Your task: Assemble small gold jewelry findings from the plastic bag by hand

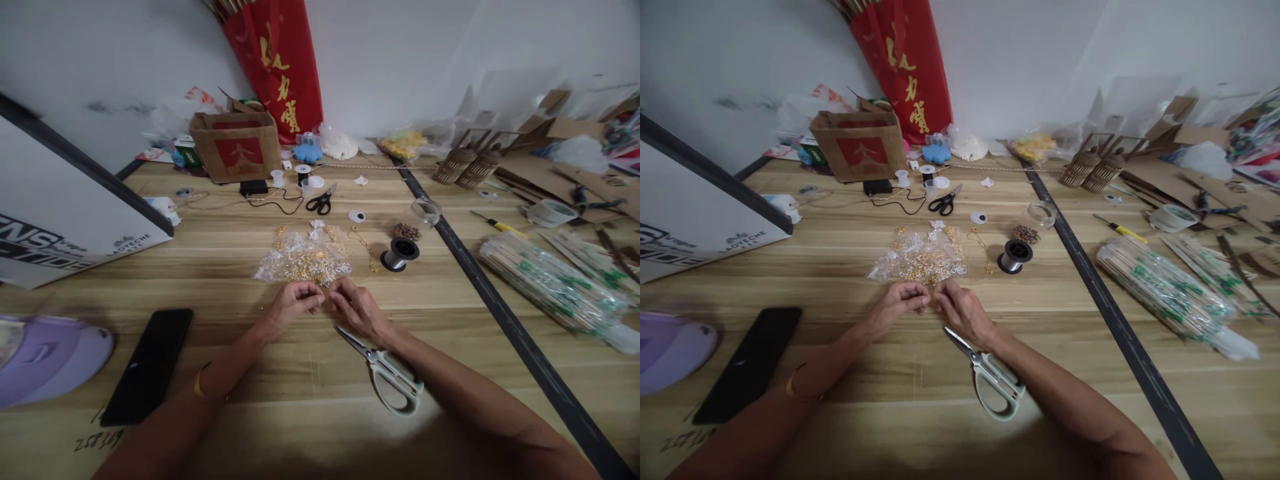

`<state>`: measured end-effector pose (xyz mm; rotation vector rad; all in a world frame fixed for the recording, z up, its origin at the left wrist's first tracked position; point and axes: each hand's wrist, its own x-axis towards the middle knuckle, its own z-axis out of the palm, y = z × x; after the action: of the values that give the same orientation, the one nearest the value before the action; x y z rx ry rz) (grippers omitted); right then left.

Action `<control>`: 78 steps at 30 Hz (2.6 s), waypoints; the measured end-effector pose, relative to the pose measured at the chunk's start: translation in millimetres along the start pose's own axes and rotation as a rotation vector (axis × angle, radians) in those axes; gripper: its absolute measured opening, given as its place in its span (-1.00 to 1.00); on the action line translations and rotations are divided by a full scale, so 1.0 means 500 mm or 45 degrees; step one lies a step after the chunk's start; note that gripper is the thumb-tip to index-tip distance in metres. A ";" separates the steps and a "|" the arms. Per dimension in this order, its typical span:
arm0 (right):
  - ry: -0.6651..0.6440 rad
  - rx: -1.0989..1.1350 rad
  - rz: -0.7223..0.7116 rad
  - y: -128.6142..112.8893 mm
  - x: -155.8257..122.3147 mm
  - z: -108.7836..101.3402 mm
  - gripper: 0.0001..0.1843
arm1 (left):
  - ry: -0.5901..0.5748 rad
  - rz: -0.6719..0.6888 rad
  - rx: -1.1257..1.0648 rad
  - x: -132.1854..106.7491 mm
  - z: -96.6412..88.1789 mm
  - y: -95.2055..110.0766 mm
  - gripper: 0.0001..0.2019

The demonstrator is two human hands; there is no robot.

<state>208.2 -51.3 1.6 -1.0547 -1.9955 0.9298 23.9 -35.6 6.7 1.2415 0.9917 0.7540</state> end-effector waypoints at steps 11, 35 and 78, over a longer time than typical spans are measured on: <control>0.008 0.208 0.081 0.002 0.002 0.003 -0.77 | -0.096 0.056 -0.043 -0.003 -0.006 -0.005 -0.72; -0.092 0.810 0.227 -0.032 0.015 -0.009 -0.63 | -0.150 0.066 -0.080 -0.003 -0.009 -0.011 -0.76; -0.036 0.635 0.179 -0.011 0.006 0.003 -0.74 | -0.108 0.061 -0.063 -0.008 -0.003 0.004 -0.79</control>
<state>203.4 -51.3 6.0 -0.9018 -1.5978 1.4309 20.9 -38.1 9.5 1.2479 0.8722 0.7528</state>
